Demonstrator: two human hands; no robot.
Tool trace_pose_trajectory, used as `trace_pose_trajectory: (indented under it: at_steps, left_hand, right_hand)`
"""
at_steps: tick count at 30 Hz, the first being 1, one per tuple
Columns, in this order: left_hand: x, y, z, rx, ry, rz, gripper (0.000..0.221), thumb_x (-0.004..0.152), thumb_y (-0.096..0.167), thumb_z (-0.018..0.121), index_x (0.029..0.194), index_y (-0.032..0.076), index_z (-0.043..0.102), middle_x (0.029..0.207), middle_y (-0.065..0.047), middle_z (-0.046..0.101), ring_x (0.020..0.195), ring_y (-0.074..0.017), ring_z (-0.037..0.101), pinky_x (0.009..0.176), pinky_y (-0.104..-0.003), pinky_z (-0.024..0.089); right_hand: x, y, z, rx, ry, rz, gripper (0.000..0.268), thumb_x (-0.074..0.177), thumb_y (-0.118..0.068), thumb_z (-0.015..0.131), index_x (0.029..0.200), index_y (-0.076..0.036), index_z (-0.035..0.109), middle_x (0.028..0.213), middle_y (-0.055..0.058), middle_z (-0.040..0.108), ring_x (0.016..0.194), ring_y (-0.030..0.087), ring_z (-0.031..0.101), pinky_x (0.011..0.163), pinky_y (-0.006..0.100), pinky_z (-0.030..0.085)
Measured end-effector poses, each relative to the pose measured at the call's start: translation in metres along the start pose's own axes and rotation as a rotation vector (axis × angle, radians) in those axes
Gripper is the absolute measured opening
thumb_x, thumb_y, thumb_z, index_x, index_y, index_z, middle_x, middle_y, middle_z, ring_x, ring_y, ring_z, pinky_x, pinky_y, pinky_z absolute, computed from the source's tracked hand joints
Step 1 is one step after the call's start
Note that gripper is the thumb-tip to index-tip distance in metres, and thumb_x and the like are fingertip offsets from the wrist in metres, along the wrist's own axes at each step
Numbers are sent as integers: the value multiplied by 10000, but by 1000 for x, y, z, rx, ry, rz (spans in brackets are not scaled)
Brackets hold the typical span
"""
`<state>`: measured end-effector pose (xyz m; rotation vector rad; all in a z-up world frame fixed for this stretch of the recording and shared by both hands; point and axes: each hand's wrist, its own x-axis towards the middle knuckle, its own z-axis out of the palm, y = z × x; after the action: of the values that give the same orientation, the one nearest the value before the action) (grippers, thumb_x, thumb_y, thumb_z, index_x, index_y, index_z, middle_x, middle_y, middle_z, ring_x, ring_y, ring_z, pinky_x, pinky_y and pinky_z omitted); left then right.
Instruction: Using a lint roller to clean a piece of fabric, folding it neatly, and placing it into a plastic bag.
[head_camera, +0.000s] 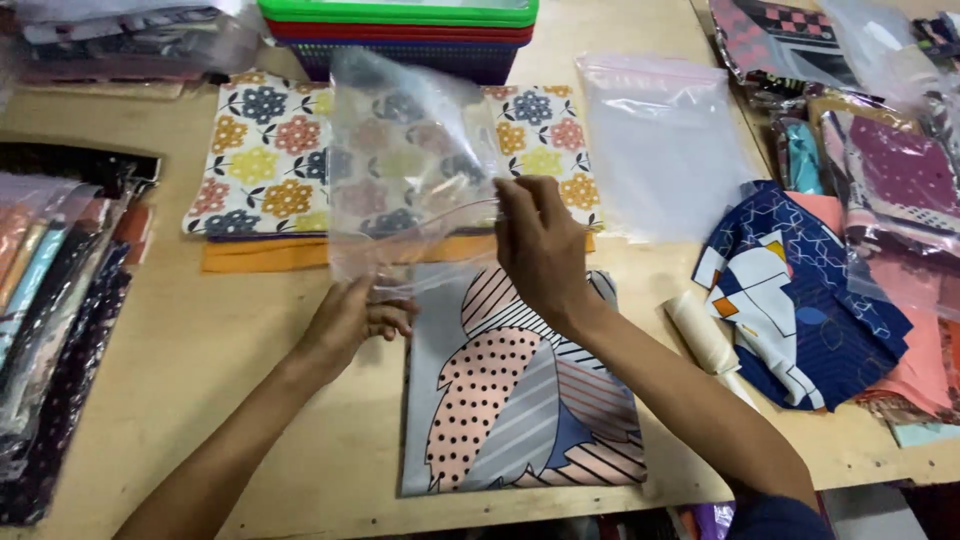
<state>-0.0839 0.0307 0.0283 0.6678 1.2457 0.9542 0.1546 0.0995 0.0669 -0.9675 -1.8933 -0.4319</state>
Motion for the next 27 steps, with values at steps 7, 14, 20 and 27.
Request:
trace_pose_trajectory:
  at_steps: [7,14,20,27]
  left_hand:
    - [39,-62,-47,-341,8,-128,634,1099,502,236,1226,-30,557,999,-232,710,703,-261,717,547,-249,513]
    - [-47,-36,-22,-219,-13,-212,636,1069,499,282,1210,-20,622,984,-210,697,774,-288,651,618,-336,502]
    - [-96,-68,3,945,-10,165,359,971,347,578,1268,147,601,1278,-72,681,1139,-226,673,1019,-416,545]
    - [-66,-81,19,978,77,299,1222,838,441,770,1631,180,-122,1615,-154,340,1569,-404,79,1217,-644,130]
  right_hand:
    - [-46,-20,59,163,-250,-16,266,925,32,658,1166,-78,652,1034,136,613,697,334,716,517,421,587]
    - [-52,-20,-43,295,-855,159,557,978,-191,634,1488,-40,470,1322,245,567,1113,370,638,870,432,580]
    - [-105,-1,-126,67,-898,548,619,987,-395,568,1489,-46,470,1413,240,511,1277,389,523,1027,516,497]
    - [-133,11,-140,-116,-900,906,484,977,-466,568,1299,-105,543,1262,221,497,1192,386,511,927,534,509]
